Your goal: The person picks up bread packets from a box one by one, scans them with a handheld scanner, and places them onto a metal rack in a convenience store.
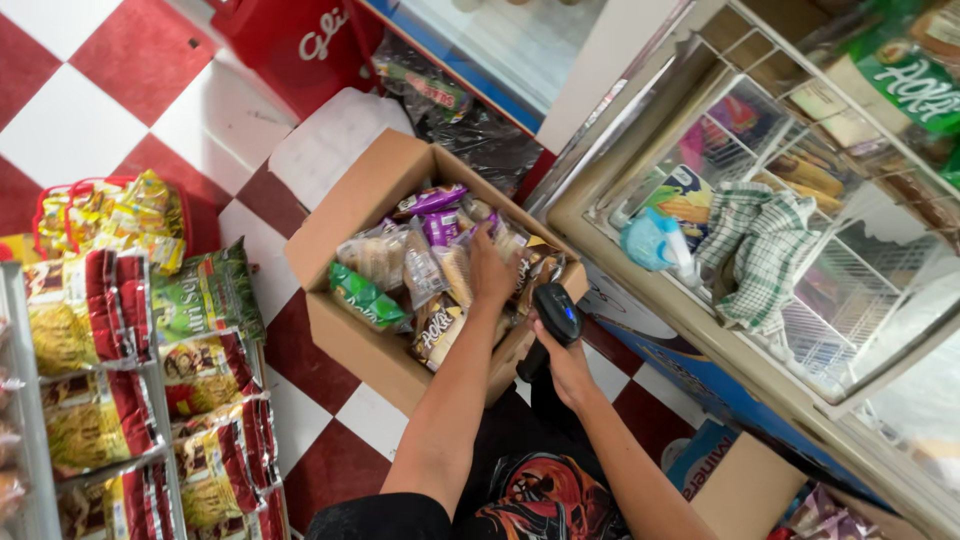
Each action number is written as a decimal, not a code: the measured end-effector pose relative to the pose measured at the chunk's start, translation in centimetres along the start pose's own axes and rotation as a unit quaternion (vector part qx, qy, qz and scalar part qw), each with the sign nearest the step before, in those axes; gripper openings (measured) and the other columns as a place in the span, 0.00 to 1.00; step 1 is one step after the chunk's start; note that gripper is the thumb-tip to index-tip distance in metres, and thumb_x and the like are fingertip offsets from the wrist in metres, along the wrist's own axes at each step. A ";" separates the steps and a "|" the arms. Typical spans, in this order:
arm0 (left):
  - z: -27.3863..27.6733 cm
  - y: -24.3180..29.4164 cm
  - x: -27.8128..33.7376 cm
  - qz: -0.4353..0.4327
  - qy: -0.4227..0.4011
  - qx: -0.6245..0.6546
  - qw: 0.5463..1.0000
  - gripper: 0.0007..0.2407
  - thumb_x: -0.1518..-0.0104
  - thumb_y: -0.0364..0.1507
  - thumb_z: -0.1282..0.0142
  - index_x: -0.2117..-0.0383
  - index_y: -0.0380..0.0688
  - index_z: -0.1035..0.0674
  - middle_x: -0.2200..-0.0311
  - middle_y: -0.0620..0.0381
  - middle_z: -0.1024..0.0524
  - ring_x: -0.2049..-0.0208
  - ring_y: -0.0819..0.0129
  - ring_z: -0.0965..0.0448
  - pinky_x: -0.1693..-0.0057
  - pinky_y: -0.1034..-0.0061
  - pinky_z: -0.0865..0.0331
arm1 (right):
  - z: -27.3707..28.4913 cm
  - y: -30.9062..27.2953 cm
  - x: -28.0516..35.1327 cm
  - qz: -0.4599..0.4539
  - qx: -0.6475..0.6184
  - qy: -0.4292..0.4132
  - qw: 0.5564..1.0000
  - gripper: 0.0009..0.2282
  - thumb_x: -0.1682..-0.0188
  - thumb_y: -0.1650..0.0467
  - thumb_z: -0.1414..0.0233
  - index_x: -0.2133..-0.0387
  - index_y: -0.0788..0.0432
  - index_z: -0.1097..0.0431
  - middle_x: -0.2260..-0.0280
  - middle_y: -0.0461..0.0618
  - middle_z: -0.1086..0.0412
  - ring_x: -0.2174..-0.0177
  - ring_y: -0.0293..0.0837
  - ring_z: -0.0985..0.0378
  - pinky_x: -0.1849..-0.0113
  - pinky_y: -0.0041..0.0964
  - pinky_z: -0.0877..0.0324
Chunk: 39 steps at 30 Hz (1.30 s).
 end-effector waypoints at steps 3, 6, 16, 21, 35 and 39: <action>0.9 -0.4 -1.0 0.010 0.024 -0.026 0.999 0.31 0.52 0.29 0.32 0.40 0.44 0.33 0.44 0.39 0.31 0.44 0.41 0.30 0.42 0.56 0.35 | 0.3 0.4 -0.3 -0.012 -0.004 0.001 1.000 0.19 0.50 0.67 0.44 0.44 0.55 0.32 0.49 0.46 0.29 0.45 0.45 0.29 0.52 0.45 0.32; 2.0 -1.0 -1.5 0.002 0.023 -0.052 0.998 0.22 0.51 0.31 0.31 0.48 0.43 0.23 0.52 0.42 0.26 0.50 0.45 0.25 0.45 0.58 0.32 | 0.6 0.6 -0.9 -0.013 -0.010 -0.004 1.000 0.17 0.49 0.66 0.44 0.46 0.56 0.31 0.48 0.47 0.29 0.44 0.45 0.28 0.49 0.44 0.33; 5.0 -5.1 1.1 0.039 0.016 0.267 0.963 0.12 0.35 0.33 0.43 0.54 0.38 0.18 0.60 0.50 0.17 0.61 0.67 0.20 0.52 0.71 0.26 | -0.3 -2.7 0.3 0.015 -0.037 0.017 0.999 0.18 0.50 0.66 0.44 0.47 0.58 0.30 0.49 0.51 0.30 0.51 0.49 0.24 0.58 0.49 0.23; 7.8 -1.3 4.8 0.041 -0.078 0.649 0.756 0.14 0.30 0.35 0.50 0.48 0.36 0.26 0.49 0.48 0.23 0.51 0.61 0.22 0.43 0.63 0.26 | -1.8 -5.6 2.2 -0.005 -0.054 0.027 0.998 0.20 0.52 0.65 0.45 0.46 0.55 0.32 0.52 0.49 0.28 0.60 0.47 0.22 0.64 0.47 0.23; 13.1 10.9 11.3 -0.060 -0.226 0.463 0.855 0.33 0.38 0.35 0.43 0.28 0.45 0.47 0.29 0.46 0.46 0.32 0.58 0.40 0.30 0.62 0.44 | 0.9 -9.3 6.8 0.167 0.045 0.067 0.983 0.14 0.56 0.75 0.36 0.56 0.65 0.24 0.62 0.46 0.23 0.64 0.35 0.24 0.60 0.31 0.28; 14.1 13.1 13.3 -0.140 -0.149 0.356 0.912 0.39 0.45 0.27 0.36 0.30 0.41 0.51 0.32 0.49 0.47 0.37 0.62 0.36 0.35 0.68 0.38 | 2.9 -10.5 8.8 0.220 0.076 0.075 0.969 0.14 0.56 0.75 0.36 0.56 0.66 0.25 0.63 0.45 0.23 0.66 0.35 0.24 0.61 0.30 0.29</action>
Point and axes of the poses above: each hand's wrist, its own x-axis away from the middle knuckle, its own z-axis out of the back of the hand, y = z × x, the point moved 8 cm from there along -x, towards the middle knuckle
